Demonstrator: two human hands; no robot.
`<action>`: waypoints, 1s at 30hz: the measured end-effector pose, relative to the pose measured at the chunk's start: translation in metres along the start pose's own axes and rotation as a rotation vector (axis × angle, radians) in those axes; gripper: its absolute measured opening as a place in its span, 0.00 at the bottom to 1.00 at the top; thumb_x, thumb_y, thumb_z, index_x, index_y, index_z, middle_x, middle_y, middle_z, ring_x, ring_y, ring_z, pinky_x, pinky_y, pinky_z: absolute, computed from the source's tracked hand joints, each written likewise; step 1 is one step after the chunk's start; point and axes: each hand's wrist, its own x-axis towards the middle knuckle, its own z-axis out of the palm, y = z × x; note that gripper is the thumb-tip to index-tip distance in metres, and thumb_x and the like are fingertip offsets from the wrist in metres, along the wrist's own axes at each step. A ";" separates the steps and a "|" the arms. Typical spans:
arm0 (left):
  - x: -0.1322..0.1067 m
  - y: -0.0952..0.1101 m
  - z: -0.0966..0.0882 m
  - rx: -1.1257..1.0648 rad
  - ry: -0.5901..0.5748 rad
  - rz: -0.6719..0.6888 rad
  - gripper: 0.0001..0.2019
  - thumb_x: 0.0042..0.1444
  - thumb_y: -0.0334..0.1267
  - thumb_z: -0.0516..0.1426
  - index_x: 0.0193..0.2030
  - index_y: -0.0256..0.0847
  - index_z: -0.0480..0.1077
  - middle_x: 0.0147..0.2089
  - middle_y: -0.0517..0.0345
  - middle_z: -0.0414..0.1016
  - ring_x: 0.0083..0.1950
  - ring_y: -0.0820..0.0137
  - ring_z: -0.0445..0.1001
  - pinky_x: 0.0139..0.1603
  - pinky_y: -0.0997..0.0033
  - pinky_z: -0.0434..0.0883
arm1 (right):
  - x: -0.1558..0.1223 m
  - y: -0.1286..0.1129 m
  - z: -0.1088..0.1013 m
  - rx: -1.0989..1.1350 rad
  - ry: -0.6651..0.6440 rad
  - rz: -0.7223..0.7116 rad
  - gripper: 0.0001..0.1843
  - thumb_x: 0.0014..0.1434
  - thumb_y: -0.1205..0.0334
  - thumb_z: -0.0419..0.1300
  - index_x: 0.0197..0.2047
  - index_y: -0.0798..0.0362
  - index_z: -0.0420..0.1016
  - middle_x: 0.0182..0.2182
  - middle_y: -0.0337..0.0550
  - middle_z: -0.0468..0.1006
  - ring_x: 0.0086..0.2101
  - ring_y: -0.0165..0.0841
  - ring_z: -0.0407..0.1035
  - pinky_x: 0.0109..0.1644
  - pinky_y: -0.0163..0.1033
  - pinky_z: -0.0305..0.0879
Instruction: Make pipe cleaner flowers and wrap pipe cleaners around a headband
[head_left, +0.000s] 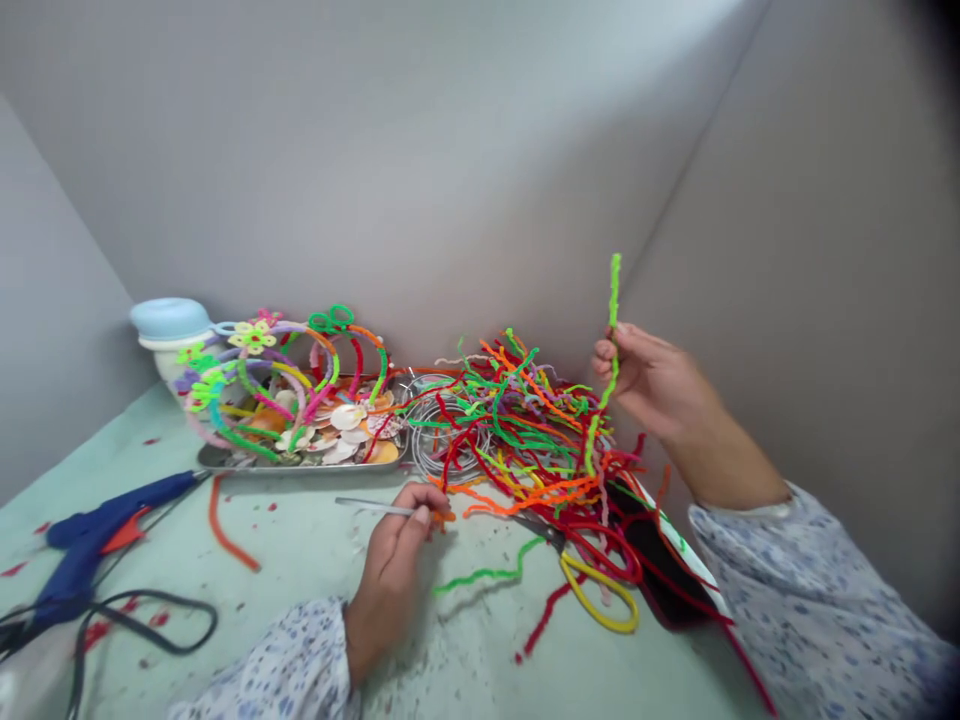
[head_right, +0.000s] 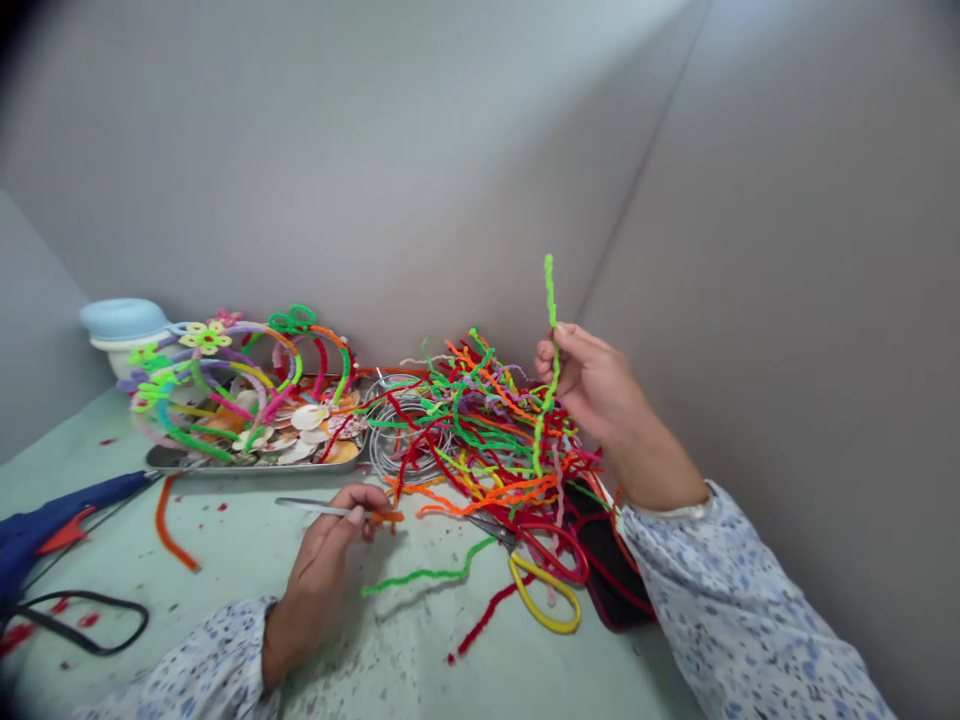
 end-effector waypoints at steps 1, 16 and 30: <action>0.001 0.000 0.000 -0.015 0.000 0.005 0.12 0.63 0.42 0.45 0.42 0.40 0.66 0.37 0.56 0.70 0.36 0.68 0.65 0.38 0.70 0.62 | -0.007 0.004 0.004 0.038 0.015 0.021 0.02 0.55 0.64 0.60 0.31 0.51 0.70 0.23 0.33 0.72 0.23 0.24 0.68 0.28 0.27 0.66; -0.002 0.007 0.004 0.153 -0.043 0.114 0.09 0.61 0.39 0.51 0.41 0.40 0.69 0.38 0.55 0.72 0.42 0.66 0.70 0.43 0.69 0.65 | -0.057 0.091 0.030 0.117 0.233 0.022 0.09 0.54 0.58 0.64 0.34 0.51 0.69 0.28 0.38 0.80 0.29 0.31 0.75 0.31 0.33 0.73; -0.008 0.009 0.005 0.635 -0.112 0.334 0.10 0.62 0.36 0.47 0.43 0.42 0.68 0.37 0.55 0.72 0.40 0.65 0.68 0.42 0.67 0.63 | -0.056 0.103 0.022 0.178 0.278 0.041 0.07 0.53 0.61 0.64 0.32 0.51 0.68 0.25 0.37 0.79 0.28 0.31 0.75 0.31 0.34 0.74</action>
